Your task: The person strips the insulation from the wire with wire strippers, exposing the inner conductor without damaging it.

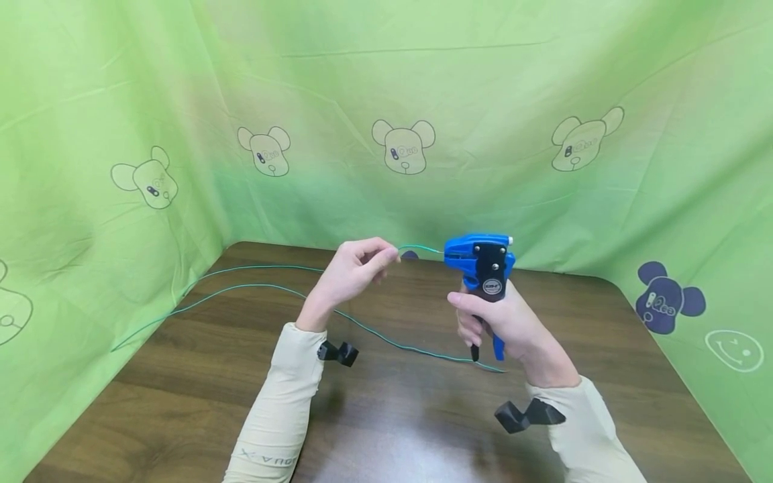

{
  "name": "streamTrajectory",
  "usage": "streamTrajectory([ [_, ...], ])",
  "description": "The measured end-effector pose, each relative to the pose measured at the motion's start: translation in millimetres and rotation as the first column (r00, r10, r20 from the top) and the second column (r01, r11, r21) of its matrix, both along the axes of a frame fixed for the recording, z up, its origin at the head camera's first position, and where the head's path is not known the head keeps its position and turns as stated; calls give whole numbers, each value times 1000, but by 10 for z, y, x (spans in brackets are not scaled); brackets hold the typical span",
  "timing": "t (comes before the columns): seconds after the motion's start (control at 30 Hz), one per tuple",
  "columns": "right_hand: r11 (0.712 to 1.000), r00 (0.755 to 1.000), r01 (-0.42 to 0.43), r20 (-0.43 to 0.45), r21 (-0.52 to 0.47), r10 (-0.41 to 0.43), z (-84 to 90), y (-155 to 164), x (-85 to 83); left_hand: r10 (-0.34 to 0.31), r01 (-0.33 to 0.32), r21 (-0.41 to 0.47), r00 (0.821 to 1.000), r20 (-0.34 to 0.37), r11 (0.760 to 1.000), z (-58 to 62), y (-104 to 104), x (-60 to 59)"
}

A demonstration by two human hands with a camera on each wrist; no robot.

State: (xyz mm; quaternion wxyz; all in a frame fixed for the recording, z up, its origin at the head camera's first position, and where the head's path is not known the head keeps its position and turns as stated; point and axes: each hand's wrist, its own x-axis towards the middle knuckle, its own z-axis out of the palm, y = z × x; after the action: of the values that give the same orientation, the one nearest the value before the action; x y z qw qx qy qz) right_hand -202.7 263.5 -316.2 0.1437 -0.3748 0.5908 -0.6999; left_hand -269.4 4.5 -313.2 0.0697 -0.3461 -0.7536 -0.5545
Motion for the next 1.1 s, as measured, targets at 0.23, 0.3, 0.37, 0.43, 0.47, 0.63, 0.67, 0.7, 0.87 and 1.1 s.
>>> streamTrajectory([
  [0.23,1000,1000,6,-8,-18,-7,-4,-16,-6,3,-3,6,1000,-2,1000,-11,-4,1],
  [0.3,1000,1000,11,-10,-19,-11,-5,-16,-10,6,-6,7,1000,-6,1000,-16,-7,2],
  [0.37,1000,1000,10,-14,-19,-10,-7,-14,-13,6,-6,6,1000,-8,1000,-18,-10,1],
  [0.43,1000,1000,10,-20,-18,-10,-8,-12,-14,7,-7,2,1000,-3,1000,-17,-15,-2],
  [0.47,1000,1000,10,-22,-17,-10,-8,-11,-15,9,-9,-1,1000,-4,1000,-14,-17,-2],
  [0.63,1000,1000,9,-29,-15,-10,-10,-10,-14,13,-13,-4,1000,-4,1000,1,-32,-8],
  [0.67,1000,1000,9,-28,-14,-10,-10,-9,-13,16,-16,-6,1000,-6,1000,4,-36,-7],
  [0.7,1000,1000,9,-28,-12,-9,-9,-9,-12,19,-19,-7,1000,-6,1000,4,-39,-9],
  [0.87,1000,1000,16,-26,7,-16,-3,-8,-3,30,-30,-7,1000,-9,1000,0,-58,-20],
  [1.1,1000,1000,9,-23,8,-9,9,-14,7,31,-31,-3,999,-12,1000,8,-70,-23],
])
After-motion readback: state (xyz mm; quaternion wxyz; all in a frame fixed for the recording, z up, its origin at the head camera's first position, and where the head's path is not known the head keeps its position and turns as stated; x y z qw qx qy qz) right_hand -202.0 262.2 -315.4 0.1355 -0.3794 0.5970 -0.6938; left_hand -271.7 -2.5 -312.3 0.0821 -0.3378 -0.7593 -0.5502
